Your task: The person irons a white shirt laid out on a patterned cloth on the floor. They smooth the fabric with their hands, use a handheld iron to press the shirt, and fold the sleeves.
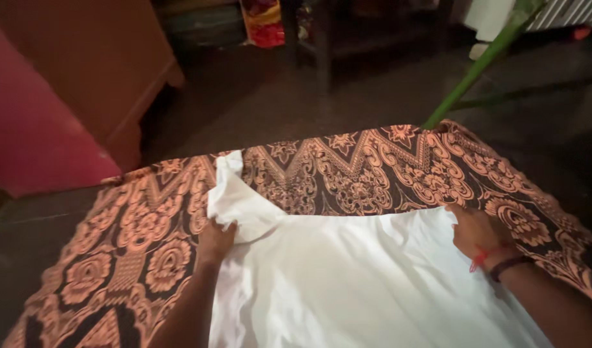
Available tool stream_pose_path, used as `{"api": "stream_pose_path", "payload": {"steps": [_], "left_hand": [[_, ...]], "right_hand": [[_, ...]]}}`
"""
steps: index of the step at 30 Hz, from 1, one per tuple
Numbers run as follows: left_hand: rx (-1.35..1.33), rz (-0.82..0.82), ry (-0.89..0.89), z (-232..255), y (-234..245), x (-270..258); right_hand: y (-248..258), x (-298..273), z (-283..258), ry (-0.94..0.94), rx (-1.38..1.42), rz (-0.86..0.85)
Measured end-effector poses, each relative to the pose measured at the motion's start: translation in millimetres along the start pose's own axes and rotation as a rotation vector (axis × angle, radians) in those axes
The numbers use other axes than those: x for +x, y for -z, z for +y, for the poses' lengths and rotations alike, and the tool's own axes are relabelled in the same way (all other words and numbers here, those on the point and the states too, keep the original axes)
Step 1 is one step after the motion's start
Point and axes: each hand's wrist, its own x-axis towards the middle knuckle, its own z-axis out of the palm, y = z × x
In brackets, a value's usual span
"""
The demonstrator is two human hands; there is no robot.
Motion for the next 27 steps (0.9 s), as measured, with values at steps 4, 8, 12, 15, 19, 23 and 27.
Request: {"api": "stream_pose_path", "payload": {"steps": [4,8,12,15,19,23,27], "left_hand": [[-0.102,-0.009,0.091,23.7,-22.9,32.7],[0.222,0.082,0.252,28.6,-31.4,48.1],[0.050,-0.161,0.456,28.1,-1.8,49.1],[0.516,-0.445,0.275,46.1,23.4,57.4],[0.531,-0.138,0.151,78.8,54.4,52.0],[0.489,-0.179,0.037,106.2,47.9,89.1],[0.380,-0.257,0.048,160.8,36.0,136.6]], "right_hand": [[-13.3,30.6,2.3,-0.002,0.033,-0.077],[-49.0,62.8,14.0,0.043,0.000,-0.034],[-56.8,64.7,11.6,-0.069,0.032,-0.040],[-53.0,63.1,5.7,-0.104,0.160,0.089],[-36.3,64.3,7.1,-0.179,0.265,0.117],[-18.3,74.6,5.2,-0.229,0.257,0.096],[-10.9,102.4,-1.5,-0.418,0.282,0.133]]}}
